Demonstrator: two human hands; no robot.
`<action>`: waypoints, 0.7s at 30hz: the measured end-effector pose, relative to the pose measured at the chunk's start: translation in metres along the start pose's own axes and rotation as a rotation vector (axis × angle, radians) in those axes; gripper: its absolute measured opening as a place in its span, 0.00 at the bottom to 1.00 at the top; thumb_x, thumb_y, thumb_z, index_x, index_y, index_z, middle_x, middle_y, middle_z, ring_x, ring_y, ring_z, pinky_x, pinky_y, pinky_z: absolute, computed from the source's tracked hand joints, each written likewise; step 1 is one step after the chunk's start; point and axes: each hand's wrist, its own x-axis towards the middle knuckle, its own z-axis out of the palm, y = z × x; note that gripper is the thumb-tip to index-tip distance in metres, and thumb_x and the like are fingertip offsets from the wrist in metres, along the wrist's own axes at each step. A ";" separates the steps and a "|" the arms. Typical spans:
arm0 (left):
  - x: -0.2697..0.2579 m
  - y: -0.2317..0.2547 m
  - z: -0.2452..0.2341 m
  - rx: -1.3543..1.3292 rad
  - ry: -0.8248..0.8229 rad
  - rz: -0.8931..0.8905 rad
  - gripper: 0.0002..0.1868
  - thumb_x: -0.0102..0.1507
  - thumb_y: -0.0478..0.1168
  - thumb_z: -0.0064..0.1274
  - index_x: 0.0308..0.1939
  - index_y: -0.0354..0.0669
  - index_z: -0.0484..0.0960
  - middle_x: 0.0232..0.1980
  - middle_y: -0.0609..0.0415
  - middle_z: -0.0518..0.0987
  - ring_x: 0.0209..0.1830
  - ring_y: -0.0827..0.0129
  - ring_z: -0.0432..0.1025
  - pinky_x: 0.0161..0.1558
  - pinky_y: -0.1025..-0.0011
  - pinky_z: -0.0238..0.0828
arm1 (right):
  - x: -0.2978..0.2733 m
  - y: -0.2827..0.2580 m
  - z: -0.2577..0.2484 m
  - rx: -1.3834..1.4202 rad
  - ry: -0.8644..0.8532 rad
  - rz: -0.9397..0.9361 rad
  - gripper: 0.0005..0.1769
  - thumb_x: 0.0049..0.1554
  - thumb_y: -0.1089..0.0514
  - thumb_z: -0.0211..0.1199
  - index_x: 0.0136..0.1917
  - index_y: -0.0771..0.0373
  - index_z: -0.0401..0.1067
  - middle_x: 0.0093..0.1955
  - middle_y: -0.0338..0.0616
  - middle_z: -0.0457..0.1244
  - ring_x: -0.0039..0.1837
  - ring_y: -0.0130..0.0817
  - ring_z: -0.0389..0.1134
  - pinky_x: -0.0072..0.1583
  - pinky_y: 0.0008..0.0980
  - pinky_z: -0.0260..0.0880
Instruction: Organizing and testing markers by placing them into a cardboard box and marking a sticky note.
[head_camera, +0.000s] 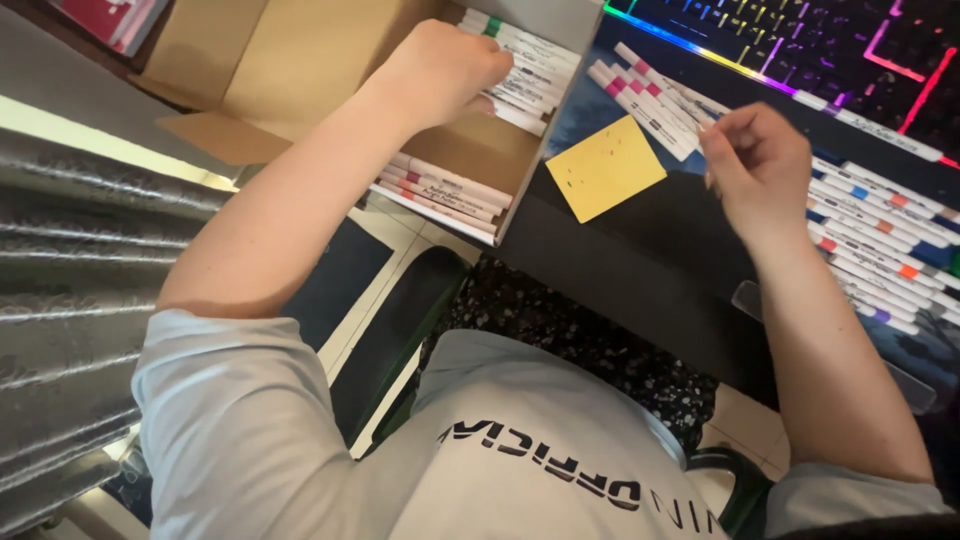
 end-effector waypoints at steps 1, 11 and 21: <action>-0.001 0.002 -0.002 0.000 0.003 0.006 0.18 0.68 0.55 0.58 0.48 0.46 0.80 0.41 0.56 0.82 0.39 0.52 0.81 0.36 0.57 0.77 | 0.001 0.000 -0.003 -0.003 0.005 0.003 0.10 0.77 0.63 0.59 0.50 0.62 0.68 0.32 0.37 0.61 0.32 0.23 0.60 0.39 0.22 0.60; -0.053 0.071 -0.100 -0.185 0.299 -0.197 0.13 0.73 0.50 0.51 0.42 0.47 0.82 0.31 0.60 0.81 0.28 0.63 0.79 0.24 0.64 0.76 | 0.014 0.024 0.016 -0.833 -0.062 -0.223 0.07 0.62 0.53 0.75 0.52 0.54 0.84 0.46 0.40 0.68 0.51 0.40 0.68 0.40 0.37 0.69; -0.042 0.224 -0.049 -0.634 0.895 -0.006 0.03 0.69 0.36 0.50 0.44 0.42 0.78 0.34 0.55 0.75 0.31 0.63 0.71 0.30 0.69 0.63 | 0.017 0.027 -0.012 -0.782 -0.018 -0.129 0.06 0.63 0.53 0.70 0.49 0.54 0.83 0.50 0.41 0.67 0.48 0.39 0.68 0.45 0.41 0.65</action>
